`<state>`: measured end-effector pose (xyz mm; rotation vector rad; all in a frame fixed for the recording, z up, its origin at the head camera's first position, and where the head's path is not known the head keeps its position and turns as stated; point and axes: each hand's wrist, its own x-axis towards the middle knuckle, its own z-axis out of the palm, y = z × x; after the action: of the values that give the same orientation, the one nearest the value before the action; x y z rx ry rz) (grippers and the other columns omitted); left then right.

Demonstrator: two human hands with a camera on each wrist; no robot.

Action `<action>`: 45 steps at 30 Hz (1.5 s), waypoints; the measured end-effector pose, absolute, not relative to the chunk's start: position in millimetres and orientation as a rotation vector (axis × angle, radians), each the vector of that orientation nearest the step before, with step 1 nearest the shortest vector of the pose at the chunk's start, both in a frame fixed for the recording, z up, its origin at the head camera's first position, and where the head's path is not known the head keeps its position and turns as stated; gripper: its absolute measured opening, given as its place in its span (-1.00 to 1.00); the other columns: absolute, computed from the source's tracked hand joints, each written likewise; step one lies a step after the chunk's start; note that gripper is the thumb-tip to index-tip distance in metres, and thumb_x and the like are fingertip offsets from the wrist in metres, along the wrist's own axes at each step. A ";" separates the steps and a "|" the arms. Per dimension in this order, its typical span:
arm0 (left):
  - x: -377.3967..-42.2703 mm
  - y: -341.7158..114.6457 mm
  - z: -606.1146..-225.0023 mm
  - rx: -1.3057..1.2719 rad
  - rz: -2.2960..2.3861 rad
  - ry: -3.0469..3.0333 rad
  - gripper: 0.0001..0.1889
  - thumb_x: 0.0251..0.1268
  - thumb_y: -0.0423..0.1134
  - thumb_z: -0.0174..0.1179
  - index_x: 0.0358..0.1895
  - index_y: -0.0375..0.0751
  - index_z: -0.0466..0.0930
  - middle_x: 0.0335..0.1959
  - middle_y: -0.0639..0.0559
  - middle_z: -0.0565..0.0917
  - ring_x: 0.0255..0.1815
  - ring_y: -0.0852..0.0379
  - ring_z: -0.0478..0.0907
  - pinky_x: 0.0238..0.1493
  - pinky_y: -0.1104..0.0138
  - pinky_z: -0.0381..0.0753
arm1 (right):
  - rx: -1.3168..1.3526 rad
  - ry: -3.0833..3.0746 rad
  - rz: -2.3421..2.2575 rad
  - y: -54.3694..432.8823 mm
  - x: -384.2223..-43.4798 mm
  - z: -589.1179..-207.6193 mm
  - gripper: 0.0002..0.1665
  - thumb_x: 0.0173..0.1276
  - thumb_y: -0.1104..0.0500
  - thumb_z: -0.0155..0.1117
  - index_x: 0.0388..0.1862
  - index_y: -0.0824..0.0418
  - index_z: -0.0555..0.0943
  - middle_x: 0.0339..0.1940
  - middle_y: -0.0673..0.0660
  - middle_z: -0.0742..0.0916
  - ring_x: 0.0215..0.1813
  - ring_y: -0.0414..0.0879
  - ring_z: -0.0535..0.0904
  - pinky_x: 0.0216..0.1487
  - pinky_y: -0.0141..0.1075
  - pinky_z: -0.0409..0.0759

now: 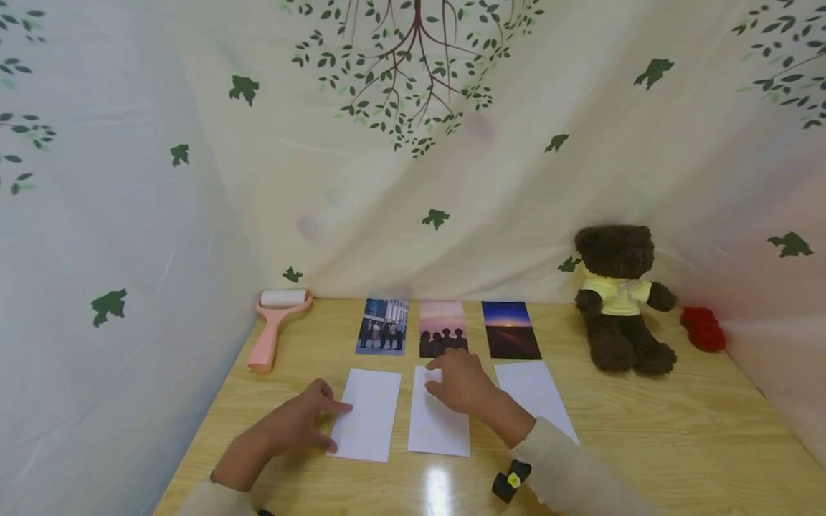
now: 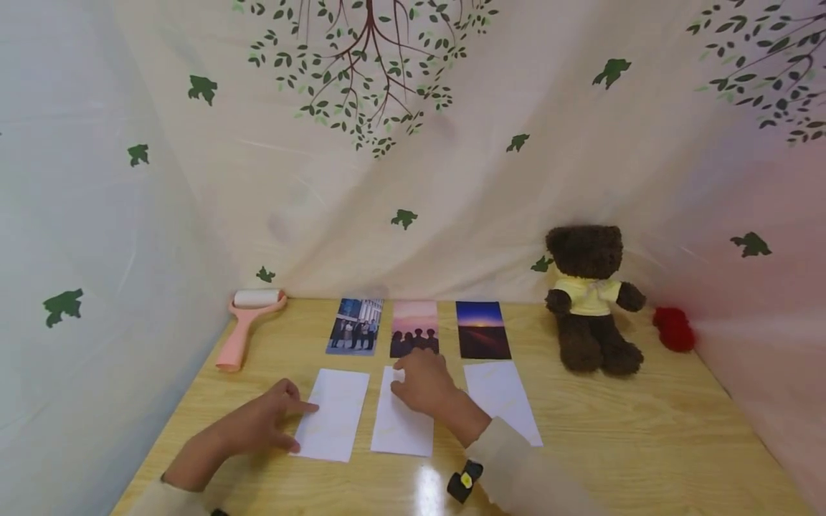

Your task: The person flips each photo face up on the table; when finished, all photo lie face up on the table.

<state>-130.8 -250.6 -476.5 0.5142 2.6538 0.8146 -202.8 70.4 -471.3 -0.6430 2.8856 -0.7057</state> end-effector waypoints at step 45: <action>-139.3 -223.9 -465.8 0.355 0.689 2.666 -0.39 -0.03 -0.35 0.65 0.21 -0.21 0.75 -0.06 -0.04 0.44 -0.06 0.06 0.39 -0.02 0.22 0.49 | -0.515 2.802 -0.780 2.1 -215.0 -487.5 -0.52 0.42 -0.11 0.41 0.01 0.28 0.77 0.06 0.25 0.66 0.11 0.09 0.47 0.20 0.02 0.55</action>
<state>-139.3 -223.9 -465.8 0.3545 2.6665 0.6886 -215.0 2.1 -487.5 -0.5147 2.8022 -0.7796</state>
